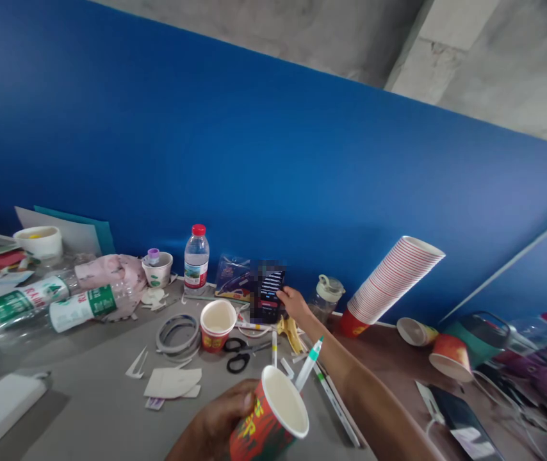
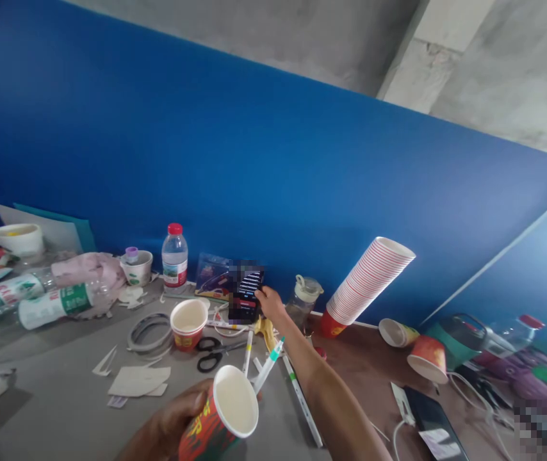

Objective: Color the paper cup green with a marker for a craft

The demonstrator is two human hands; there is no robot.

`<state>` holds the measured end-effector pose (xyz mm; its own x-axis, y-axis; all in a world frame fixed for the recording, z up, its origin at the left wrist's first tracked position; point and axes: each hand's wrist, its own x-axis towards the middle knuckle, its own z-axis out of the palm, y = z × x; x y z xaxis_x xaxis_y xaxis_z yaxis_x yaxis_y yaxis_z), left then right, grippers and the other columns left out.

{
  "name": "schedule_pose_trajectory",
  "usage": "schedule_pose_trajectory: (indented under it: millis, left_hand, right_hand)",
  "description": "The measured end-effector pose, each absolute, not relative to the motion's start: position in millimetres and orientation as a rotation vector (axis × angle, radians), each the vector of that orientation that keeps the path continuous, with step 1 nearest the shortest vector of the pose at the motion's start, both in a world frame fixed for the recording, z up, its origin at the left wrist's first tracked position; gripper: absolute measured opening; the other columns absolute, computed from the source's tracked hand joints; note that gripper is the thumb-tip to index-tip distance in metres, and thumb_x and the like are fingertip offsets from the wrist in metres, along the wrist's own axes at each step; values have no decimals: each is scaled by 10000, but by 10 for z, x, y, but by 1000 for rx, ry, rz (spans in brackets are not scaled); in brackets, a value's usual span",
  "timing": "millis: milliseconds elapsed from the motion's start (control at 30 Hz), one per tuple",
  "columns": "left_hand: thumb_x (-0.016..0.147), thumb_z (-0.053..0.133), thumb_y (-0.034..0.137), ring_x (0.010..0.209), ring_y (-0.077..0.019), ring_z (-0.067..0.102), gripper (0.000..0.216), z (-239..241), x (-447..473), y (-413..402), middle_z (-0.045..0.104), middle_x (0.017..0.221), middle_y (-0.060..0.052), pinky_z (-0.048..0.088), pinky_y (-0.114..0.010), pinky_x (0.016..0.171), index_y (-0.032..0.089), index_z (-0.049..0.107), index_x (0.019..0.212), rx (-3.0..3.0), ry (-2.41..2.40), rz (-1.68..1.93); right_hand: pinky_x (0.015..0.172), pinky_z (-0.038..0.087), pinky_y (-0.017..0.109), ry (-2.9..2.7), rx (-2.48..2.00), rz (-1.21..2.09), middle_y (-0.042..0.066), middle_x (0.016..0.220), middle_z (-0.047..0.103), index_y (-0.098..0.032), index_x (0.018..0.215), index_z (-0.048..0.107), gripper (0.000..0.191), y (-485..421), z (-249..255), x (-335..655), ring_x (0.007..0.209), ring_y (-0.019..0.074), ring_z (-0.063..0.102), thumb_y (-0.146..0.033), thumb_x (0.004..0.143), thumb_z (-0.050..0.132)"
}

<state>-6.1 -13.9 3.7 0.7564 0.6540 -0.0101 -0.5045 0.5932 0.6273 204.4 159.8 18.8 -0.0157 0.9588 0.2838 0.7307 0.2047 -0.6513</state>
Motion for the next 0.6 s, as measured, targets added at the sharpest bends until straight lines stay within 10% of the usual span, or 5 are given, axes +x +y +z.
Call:
schedule_pose_trajectory:
  millis: [600]
  left_hand:
    - [581, 768, 468, 643, -201, 632, 456, 131, -66, -163, 710, 730, -92, 442, -284, 672, 124, 741, 878, 675, 228, 690]
  right_hand:
    - [722, 391, 280, -2582, -1720, -93, 60, 922, 729, -216, 857, 697, 186, 1670, 829, 1589, 863, 207, 647, -259, 868, 516]
